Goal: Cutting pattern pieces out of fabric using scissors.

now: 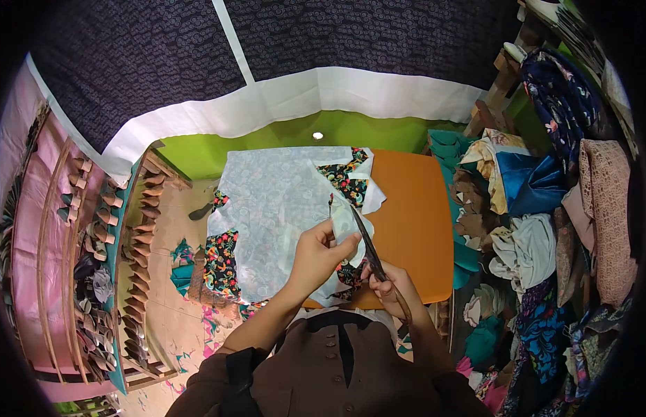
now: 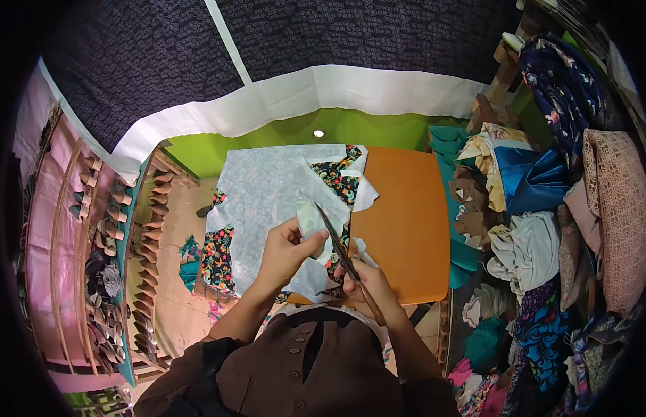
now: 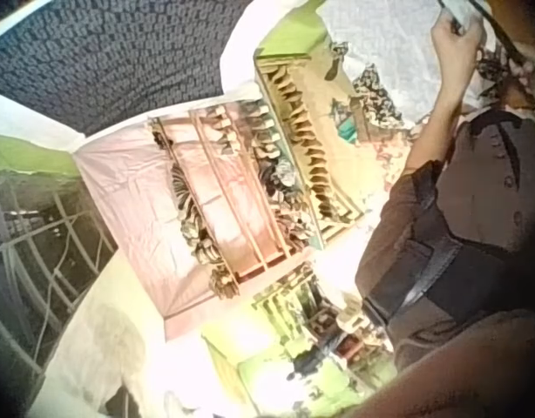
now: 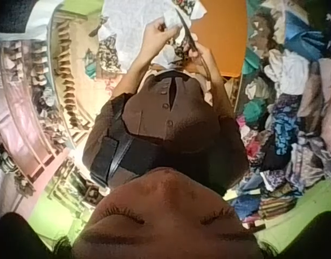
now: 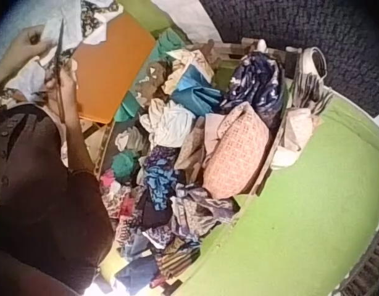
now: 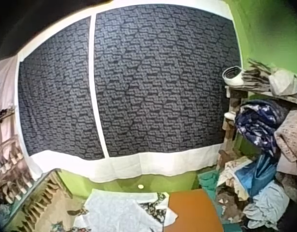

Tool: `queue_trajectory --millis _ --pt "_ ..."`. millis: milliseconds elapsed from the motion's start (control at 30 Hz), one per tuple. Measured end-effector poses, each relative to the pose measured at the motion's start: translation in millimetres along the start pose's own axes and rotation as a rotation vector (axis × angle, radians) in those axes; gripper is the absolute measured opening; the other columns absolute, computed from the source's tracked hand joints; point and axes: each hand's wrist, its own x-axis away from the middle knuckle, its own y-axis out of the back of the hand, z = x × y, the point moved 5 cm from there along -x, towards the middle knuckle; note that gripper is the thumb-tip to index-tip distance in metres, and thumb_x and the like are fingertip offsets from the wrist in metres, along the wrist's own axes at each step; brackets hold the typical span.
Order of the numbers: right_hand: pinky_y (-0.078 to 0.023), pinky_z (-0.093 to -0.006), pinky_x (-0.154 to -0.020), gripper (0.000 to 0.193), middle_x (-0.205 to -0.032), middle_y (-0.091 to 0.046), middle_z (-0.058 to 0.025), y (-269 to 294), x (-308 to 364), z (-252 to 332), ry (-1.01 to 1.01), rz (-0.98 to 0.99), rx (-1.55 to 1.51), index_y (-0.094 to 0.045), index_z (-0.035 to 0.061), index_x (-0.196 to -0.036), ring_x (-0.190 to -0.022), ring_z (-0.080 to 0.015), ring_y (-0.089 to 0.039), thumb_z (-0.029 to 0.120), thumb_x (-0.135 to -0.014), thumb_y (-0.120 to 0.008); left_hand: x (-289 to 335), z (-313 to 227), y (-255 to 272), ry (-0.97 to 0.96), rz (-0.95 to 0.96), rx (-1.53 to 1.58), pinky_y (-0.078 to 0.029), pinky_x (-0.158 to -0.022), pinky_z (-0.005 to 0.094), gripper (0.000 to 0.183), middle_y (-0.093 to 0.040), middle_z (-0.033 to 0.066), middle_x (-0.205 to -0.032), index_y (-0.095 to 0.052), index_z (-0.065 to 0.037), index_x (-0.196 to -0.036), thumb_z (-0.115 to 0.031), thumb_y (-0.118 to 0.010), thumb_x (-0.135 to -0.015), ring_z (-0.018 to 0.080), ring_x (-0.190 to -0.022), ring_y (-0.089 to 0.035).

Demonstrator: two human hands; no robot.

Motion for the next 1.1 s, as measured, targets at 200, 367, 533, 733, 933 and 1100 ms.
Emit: queue_trajectory --millis 200,367,533,733,933,1100 --pt "-0.020 -0.0137 -0.045 0.077 -0.065 -0.033 0.0053 0 3 3 0.114 0.021 0.042 -0.045 0.0018 -0.090 -0.051 0.0002 -0.027 0.071 -0.057 -0.050 1 5 -5 0.025 0.095 -0.055 -0.029 -0.044 0.0155 0.014 -0.050 -0.0061 -0.059 -0.059 0.000 -0.085 -0.011 -0.060 -0.076 -0.0016 -0.051 -0.038" --pt "-0.020 -0.0134 -0.045 0.081 -0.067 -0.032 0.0051 -4 5 11 0.038 0.038 0.038 -0.044 0.0016 -0.090 -0.052 0.0005 -0.026 0.074 -0.055 -0.048 2 9 -2 0.010 0.107 -0.078 -0.028 -0.043 0.0155 0.016 -0.050 -0.0065 -0.061 -0.059 0.000 -0.087 -0.012 -0.059 -0.076 -0.0019 -0.050 -0.037" --pt "-0.019 -0.0140 -0.046 0.081 -0.066 -0.032 0.0051 -4 5 8 0.064 0.031 0.049 -0.044 0.0006 -0.088 -0.053 -0.0003 -0.026 0.075 -0.055 -0.047 3 3 -5 -0.007 0.100 -0.041 -0.033 -0.047 0.0164 0.016 -0.053 -0.0041 -0.064 -0.057 0.000 -0.088 -0.012 -0.058 -0.078 0.0000 -0.054 -0.042" --pt "-0.020 -0.0153 -0.048 0.081 -0.067 -0.032 0.0045 -1 3 6 0.118 0.002 0.156 -0.045 -0.0003 -0.086 -0.055 -0.0019 -0.027 0.075 -0.056 -0.046 -4 -5 6 -0.045 0.013 -0.096 -0.036 -0.051 0.0174 0.016 -0.054 -0.0018 -0.064 -0.054 0.000 -0.078 -0.015 -0.057 -0.080 0.0019 -0.057 -0.046" --pt "-0.021 -0.0155 -0.049 0.082 -0.071 -0.032 0.0032 1 3 -4 0.134 -0.012 0.131 -0.043 0.0018 -0.093 -0.058 -0.0023 -0.027 0.075 -0.056 -0.047 2 -8 -6 -0.061 0.017 -0.096 -0.034 -0.047 0.0173 0.016 -0.050 -0.0023 -0.057 -0.052 -0.001 -0.072 -0.013 -0.058 -0.079 0.0009 -0.054 -0.043" --pt "-0.021 -0.0146 -0.049 0.083 -0.072 -0.031 0.0036 -3 4 -3 0.034 0.014 0.030 -0.039 0.0036 -0.101 -0.057 -0.0022 -0.026 0.073 -0.057 -0.051 3 -3 -4 -0.037 0.035 -0.157 -0.037 -0.052 0.0182 0.013 -0.056 0.0001 -0.066 -0.054 -0.001 -0.080 -0.014 -0.058 -0.080 0.0037 -0.058 -0.048"
